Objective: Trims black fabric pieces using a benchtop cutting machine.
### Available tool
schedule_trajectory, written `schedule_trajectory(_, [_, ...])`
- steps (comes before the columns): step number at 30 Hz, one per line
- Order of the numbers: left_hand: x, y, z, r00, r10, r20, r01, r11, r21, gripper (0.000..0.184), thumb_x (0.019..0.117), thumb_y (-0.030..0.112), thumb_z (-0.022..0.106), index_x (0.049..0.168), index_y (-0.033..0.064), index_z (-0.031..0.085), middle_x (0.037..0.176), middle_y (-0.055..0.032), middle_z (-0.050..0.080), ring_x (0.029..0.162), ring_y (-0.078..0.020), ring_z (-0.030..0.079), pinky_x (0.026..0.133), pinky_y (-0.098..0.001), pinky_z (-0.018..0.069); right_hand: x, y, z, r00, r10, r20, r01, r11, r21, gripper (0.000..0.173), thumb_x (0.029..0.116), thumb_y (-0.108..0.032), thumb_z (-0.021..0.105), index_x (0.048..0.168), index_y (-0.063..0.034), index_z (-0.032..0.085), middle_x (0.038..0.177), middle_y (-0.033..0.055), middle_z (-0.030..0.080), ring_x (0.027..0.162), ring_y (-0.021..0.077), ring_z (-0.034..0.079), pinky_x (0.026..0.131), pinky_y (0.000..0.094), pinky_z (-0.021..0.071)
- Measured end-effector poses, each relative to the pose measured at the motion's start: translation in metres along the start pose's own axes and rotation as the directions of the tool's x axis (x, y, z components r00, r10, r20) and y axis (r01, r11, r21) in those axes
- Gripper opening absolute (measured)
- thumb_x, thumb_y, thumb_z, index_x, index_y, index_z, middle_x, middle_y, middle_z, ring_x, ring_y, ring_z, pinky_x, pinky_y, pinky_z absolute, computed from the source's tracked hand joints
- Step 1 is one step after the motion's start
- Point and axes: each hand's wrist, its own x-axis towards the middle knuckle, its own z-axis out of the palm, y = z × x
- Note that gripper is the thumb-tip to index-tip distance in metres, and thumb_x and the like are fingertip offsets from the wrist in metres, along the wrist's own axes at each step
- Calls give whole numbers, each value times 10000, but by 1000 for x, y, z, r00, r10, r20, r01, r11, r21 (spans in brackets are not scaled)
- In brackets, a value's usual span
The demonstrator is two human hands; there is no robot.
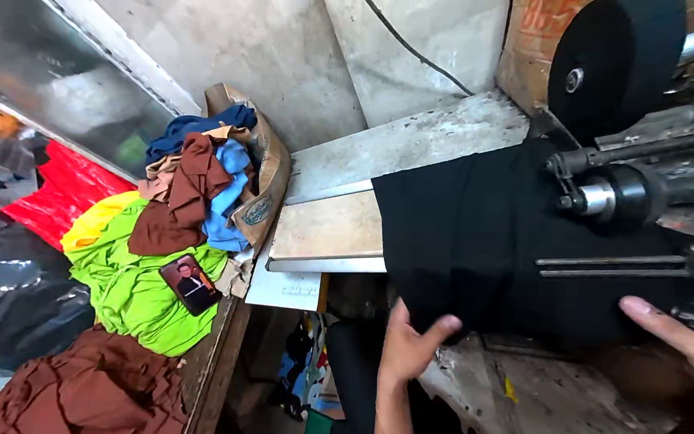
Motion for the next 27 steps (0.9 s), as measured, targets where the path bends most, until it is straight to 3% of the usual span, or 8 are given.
schedule_trajectory(5, [1, -2, -6, 996, 87, -23, -90, 952, -291, 462, 934, 212, 744, 1338, 85, 559, 1172, -33, 723, 1065, -107, 696, 949, -340, 577, 0, 8, 0, 999, -38, -19, 38, 999, 8, 201, 1057, -354, 529, 1226, -291, 616, 1142, -243, 695, 1100, -94, 621, 1023, 190, 504])
schedule_trajectory(8, [1, 1, 1, 999, -18, -32, 18, 1000, 25, 460, 877, 110, 779, 1256, -50, 572, 1104, -73, 726, 1029, -120, 702, 950, -344, 591, 2, 13, 1, 996, -76, -36, 76, 997, -5, 258, 1037, -451, 545, 1217, -296, 646, 1139, -208, 704, 1091, -62, 636, 1005, 210, 525])
schedule_trajectory(10, [-8, 6, 6, 999, -39, -25, 40, 998, 41, 405, 822, 148, 838, 1175, 63, 658, 1047, -7, 763, 970, -90, 728, 892, -322, 620, 2, 10, 2, 996, -80, -32, 79, 997, -17, 271, 1029, -485, 544, 1196, -315, 673, 1123, -212, 714, 1075, -67, 643, 985, 203, 538])
schedule_trajectory(12, [-13, 5, 3, 995, 16, -100, -28, 991, -129, 396, 837, 260, 828, 1195, 226, 664, 1068, 71, 759, 971, -39, 717, 868, -279, 611, 1, 1, 2, 999, -31, -24, 30, 999, -31, 295, 1038, -441, 539, 1204, -235, 669, 1112, -181, 718, 1076, -65, 643, 993, 205, 537])
schedule_trajectory(17, [-6, 10, 11, 995, -45, -84, 45, 999, -6, 392, 811, 145, 846, 1156, 192, 667, 1026, 94, 768, 956, -31, 721, 878, -254, 611, 0, -5, -7, 998, 53, 38, -50, 996, -70, 386, 1064, -395, 492, 1202, -81, 671, 1103, -61, 726, 1064, -24, 651, 990, 256, 541])
schedule_trajectory(19, [-6, 9, 5, 1000, 14, -21, -17, 993, -121, 345, 874, 233, 793, 1198, 299, 695, 1092, 118, 760, 1004, -9, 707, 904, -249, 595, 1, -3, -10, 995, 53, 82, -45, 994, -95, 428, 1066, -421, 475, 1195, -63, 673, 1095, -32, 728, 1055, -6, 657, 982, 276, 547])
schedule_trajectory(23, [-1, 0, 9, 987, 59, -147, -73, 993, -91, 348, 926, 202, 747, 1241, 239, 603, 1126, 124, 738, 1065, -15, 684, 962, -262, 573, 2, -2, -11, 989, 69, 127, -56, 993, -108, 441, 1078, -425, 447, 1185, -60, 671, 1092, -27, 718, 1060, -9, 646, 980, 270, 534])
schedule_trajectory(27, [-7, 6, 16, 996, 46, -82, -58, 985, -162, 270, 911, 248, 754, 1171, 307, 708, 1087, 125, 760, 1020, 10, 696, 916, -226, 580, 3, 0, -12, 992, 48, 119, -41, 997, -62, 419, 1079, -409, 451, 1198, -68, 663, 1108, -42, 719, 1079, -14, 644, 993, 265, 531])
